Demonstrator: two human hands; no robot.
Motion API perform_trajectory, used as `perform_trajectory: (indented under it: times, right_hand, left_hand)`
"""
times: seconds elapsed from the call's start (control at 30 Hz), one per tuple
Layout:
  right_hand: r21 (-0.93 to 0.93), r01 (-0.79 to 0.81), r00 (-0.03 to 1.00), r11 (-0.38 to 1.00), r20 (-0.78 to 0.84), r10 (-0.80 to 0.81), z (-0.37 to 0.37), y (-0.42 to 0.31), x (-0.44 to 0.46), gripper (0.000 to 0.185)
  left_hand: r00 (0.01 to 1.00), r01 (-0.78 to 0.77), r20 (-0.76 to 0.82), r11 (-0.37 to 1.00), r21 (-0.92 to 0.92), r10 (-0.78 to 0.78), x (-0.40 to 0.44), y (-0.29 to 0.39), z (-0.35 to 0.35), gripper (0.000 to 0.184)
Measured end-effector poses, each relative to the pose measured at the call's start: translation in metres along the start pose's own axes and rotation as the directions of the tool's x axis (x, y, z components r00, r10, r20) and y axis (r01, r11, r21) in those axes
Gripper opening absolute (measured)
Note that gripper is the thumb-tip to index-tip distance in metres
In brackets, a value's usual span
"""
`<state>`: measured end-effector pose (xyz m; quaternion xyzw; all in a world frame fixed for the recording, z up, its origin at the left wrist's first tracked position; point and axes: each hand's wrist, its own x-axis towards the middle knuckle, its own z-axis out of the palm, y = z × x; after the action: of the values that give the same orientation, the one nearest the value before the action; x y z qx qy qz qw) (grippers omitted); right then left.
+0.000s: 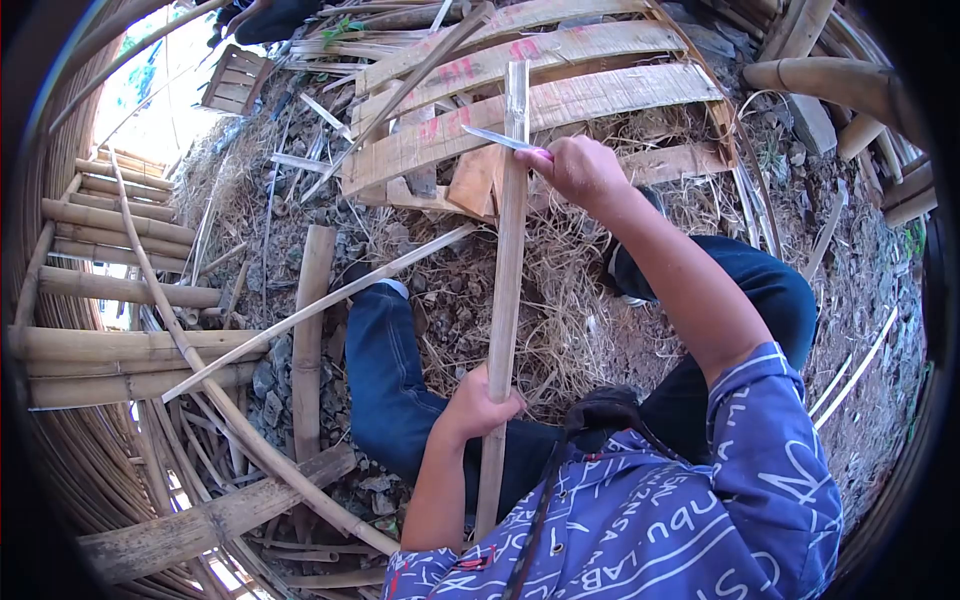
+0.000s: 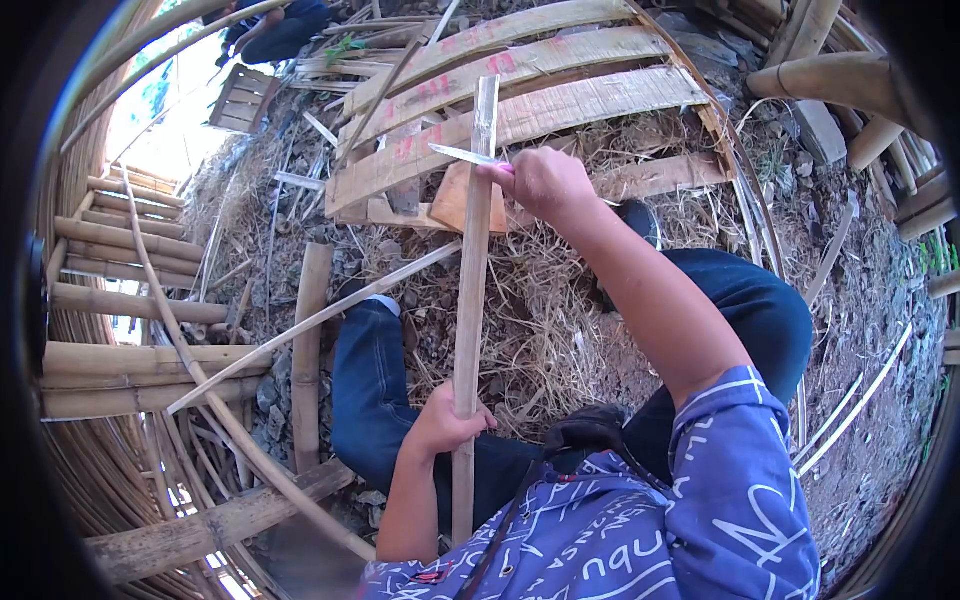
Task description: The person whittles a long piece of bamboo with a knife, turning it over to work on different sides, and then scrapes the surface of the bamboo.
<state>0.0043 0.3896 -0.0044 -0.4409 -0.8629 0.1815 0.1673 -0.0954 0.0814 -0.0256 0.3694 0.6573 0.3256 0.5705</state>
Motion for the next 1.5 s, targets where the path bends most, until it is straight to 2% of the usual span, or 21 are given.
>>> perform_trajectory:
  times: [0.1,0.2,0.23,0.27,0.3,0.37,0.43,0.57,0.63,0.73,0.83,0.9,1.0,1.1,1.33,1.4,1.5]
  right_hand:
    - [0.058,0.120,0.988,0.991,0.094,-0.125,0.009,0.001,-0.013,0.069]
    - [0.100,0.053,0.988,0.994,0.142,-0.067,0.008,0.004,-0.015,0.067]
    - [-0.007,0.089,0.993,0.996,0.074,-0.088,0.006,0.007,-0.007,0.067]
    - [-0.007,0.094,0.993,0.996,0.066,-0.094,0.007,0.006,-0.005,0.067]
    - [0.000,0.075,0.996,0.997,0.048,-0.075,0.012,0.002,-0.005,0.067]
    - [0.000,0.059,0.998,0.998,0.022,-0.059,0.013,0.000,-0.006,0.067]
    - [0.092,0.124,0.983,0.988,0.124,-0.135,0.007,-0.004,-0.015,0.067]
    - [-0.001,0.258,0.958,0.966,0.134,-0.255,0.008,0.003,-0.026,0.069]
    - [-0.021,0.262,0.957,0.965,0.134,-0.257,0.009,0.010,-0.013,0.069]
    - [-0.057,0.260,0.963,0.964,0.089,-0.255,0.011,0.010,-0.002,0.068]
    - [-0.093,0.279,0.960,0.956,0.055,-0.274,0.015,0.012,0.004,0.066]
    - [-0.114,0.287,0.958,0.951,0.028,-0.285,0.018,0.014,0.003,0.065]
    - [-0.124,0.284,0.958,0.951,-0.003,-0.286,0.020,0.015,0.003,0.063]
    - [-0.145,0.245,0.969,0.959,0.010,-0.246,0.019,0.014,0.004,0.062]
    - [-0.163,0.243,0.967,0.956,-0.038,-0.252,0.022,0.016,0.006,0.058]
    - [-0.194,0.260,0.958,0.946,-0.067,-0.278,0.022,0.016,0.008,0.057]
    - [-0.191,0.228,0.969,0.955,-0.053,-0.242,0.022,0.015,0.006,0.056]
  left_hand:
    - [0.999,-0.009,0.034,0.999,-0.040,0.010,0.002,-0.004,-0.002,0.033]
    - [1.000,-0.008,0.009,0.997,-0.080,0.009,0.000,-0.007,-0.001,0.034]
    - [1.000,-0.012,0.017,0.998,-0.057,0.013,0.002,-0.012,-0.002,0.034]
    - [0.999,-0.022,0.026,0.999,-0.028,0.022,0.005,-0.014,-0.004,0.034]
    - [1.000,0.004,-0.003,0.994,-0.105,-0.005,0.004,-0.001,-0.003,0.033]
    - [1.000,0.010,0.013,0.994,-0.109,-0.008,0.001,0.000,-0.003,0.033]
    - [1.000,0.014,0.025,0.993,-0.114,-0.011,0.002,-0.001,-0.005,0.033]
    - [0.998,-0.055,0.024,0.995,-0.083,0.057,0.000,-0.007,-0.002,0.037]
    - [0.995,-0.088,0.029,0.992,-0.090,0.091,0.000,-0.002,-0.002,0.038]
    - [0.997,0.005,0.077,0.991,-0.135,0.006,0.002,0.009,-0.008,0.041]
    - [0.999,-0.019,0.037,0.993,-0.120,0.024,0.004,0.008,-0.009,0.046]
    - [0.996,-0.092,0.014,0.993,-0.080,0.093,0.004,0.002,-0.008,0.050]
    - [0.998,-0.043,0.040,0.997,-0.063,0.046,0.002,0.009,-0.011,0.053]
    - [0.997,-0.071,0.027,0.996,-0.055,0.072,0.002,0.006,-0.012,0.055]
    - [0.996,-0.080,0.023,0.994,-0.074,0.082,0.001,0.000,-0.016,0.055]
    - [0.996,-0.078,0.027,0.994,-0.083,0.081,-0.001,0.002,-0.018,0.045]
    - [0.992,-0.129,0.001,0.989,-0.073,0.130,0.001,-0.004,-0.017,0.046]
